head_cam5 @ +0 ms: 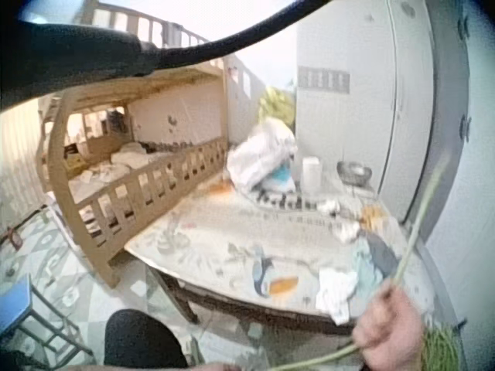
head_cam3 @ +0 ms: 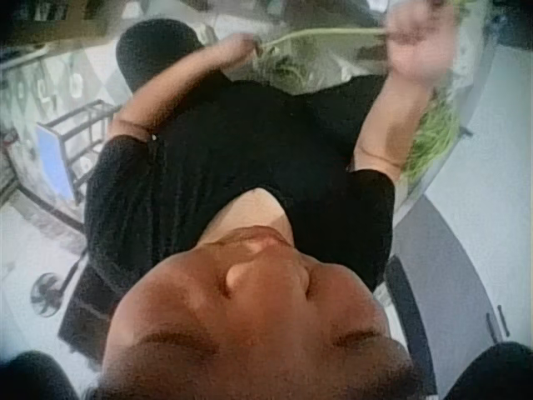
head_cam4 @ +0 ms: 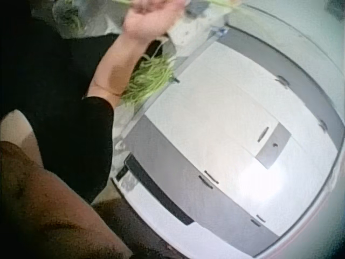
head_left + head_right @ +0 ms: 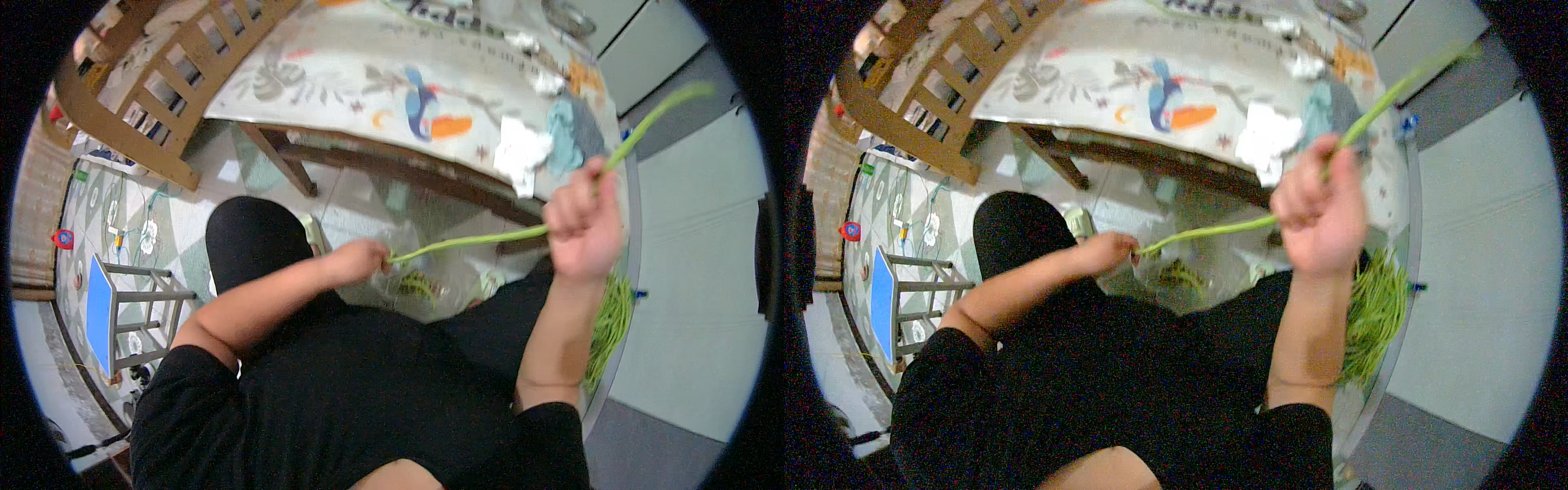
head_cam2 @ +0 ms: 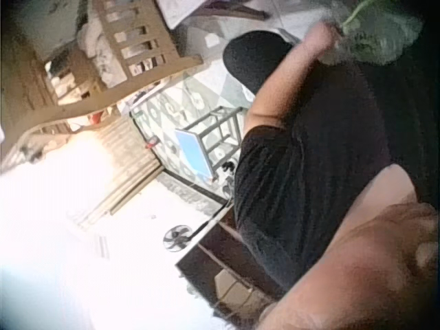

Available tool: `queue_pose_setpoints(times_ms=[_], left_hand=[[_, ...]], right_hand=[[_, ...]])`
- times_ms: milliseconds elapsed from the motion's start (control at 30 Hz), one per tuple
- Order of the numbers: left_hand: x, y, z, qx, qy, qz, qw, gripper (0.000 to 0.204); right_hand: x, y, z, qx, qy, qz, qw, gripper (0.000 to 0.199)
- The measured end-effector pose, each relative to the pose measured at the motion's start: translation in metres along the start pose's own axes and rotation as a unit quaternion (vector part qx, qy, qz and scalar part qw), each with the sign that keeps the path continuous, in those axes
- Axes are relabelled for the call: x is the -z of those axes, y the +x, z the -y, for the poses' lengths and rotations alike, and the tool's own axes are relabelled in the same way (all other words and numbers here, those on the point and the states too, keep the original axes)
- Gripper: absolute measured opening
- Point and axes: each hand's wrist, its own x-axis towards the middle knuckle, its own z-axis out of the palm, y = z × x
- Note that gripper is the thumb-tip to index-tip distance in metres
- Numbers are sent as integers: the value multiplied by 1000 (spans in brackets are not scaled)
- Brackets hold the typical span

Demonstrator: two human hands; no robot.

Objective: The person sits on the floor and snaps the ends off long green beans by hand. They place the trimmed beans into a pile on the floor and discard the ends into a plastic bag.

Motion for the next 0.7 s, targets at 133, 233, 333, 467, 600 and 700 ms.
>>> queue_pose_setpoints(times_ms=[133,233,333,467,600,700], left_hand=[[-21,15,-3,94,-88,87,988,25],[-58,12,0,-8,-87,89,992,25],[-63,35,-8,23,-143,119,982,24],[-55,48,-24,-74,82,148,983,32],[4,46,-90,-171,16,167,971,29],[70,48,-145,-112,-298,122,940,23]], right_hand=[[7,-21,70,90,-25,73,993,28],[18,-32,65,85,-18,80,993,29],[28,-35,52,84,-41,48,994,30],[33,-39,43,90,-46,-8,995,34],[39,-39,39,133,-70,-53,987,37],[34,-41,22,132,-58,-135,980,33]])
